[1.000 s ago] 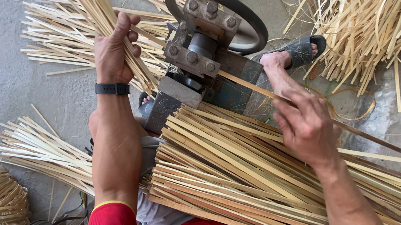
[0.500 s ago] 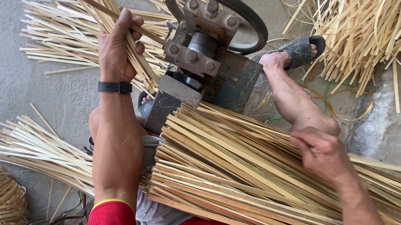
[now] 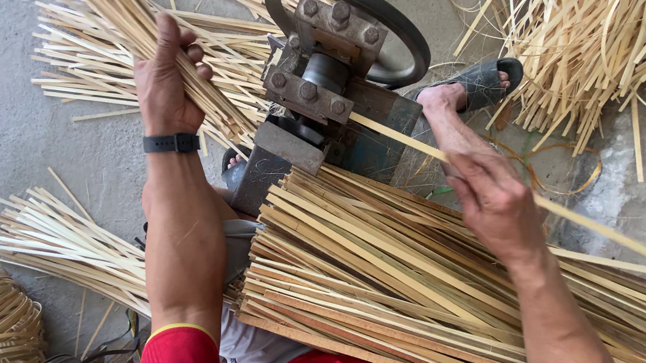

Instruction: The person sits on the floor and repeatedly feeds thin bamboo strips through a grinding wheel to smooth their edges. The person holds a bundle of strips in the left hand and passes them one by one through the machine, then places them into a growing pile on the lap.

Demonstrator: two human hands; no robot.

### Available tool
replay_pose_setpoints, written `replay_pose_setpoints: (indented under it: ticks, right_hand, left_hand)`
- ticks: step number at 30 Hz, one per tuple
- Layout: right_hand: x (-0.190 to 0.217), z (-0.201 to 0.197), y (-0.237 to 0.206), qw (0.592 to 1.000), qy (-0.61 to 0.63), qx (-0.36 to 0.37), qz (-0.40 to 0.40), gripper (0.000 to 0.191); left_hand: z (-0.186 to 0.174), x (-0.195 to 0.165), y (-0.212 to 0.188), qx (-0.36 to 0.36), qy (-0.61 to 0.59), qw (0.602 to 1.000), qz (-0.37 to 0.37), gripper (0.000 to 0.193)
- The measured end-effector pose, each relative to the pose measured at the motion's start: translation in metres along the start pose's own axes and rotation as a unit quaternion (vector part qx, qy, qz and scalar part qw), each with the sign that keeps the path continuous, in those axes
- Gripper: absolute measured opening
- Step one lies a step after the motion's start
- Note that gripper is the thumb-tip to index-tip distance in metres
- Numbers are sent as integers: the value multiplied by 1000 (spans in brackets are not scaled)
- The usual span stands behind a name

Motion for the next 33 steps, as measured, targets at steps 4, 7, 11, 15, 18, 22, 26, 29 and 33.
replay_pose_setpoints:
  ticks: [4, 7, 11, 15, 18, 22, 26, 29, 33]
  right_hand:
    - [32, 1, 1, 997, -28, -26, -70, 20]
    - [25, 12, -12, 982, 122, 135, 49, 31]
    - [13, 22, -34, 969, 138, 191, 78, 16]
    - [-10, 13, -49, 974, 135, 159, 91, 12]
    - [-39, -17, -65, 948, 191, 145, 207, 14]
    - [-63, -55, -64, 972, 76, 58, 212, 11]
    - [-60, -43, -40, 987, -7, 48, 153, 11]
    - [-42, -16, -13, 992, 14, 50, 118, 13]
    - [6, 9, 17, 1000, 21, 18, -14, 16]
  left_hand:
    - [14, 3, -6, 52, 42, 997, -25, 38]
    - [19, 6, -7, 57, 56, 996, -38, 39]
    - [26, 10, -9, 72, 37, 996, -39, 36]
    - [26, 11, -9, 82, 24, 996, -37, 36]
    - [20, 11, -7, 75, 38, 996, -40, 35]
    - [8, 2, 1, 83, 18, 996, -16, 28]
    - [-12, -7, 6, 43, -74, 996, -7, 27]
    - [-22, -16, 9, 28, -90, 995, 12, 29]
    - [-23, -15, 3, -19, -11, 999, 27, 34]
Point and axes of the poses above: each hand's wrist, its own y-axis towards the middle knuckle, its own z-axis out of the palm, x = y × z, the point moved 5 cm from there along y, towards the middle knuckle, and after that the axes turned 2 degrees about y, right-handed, at the moved point
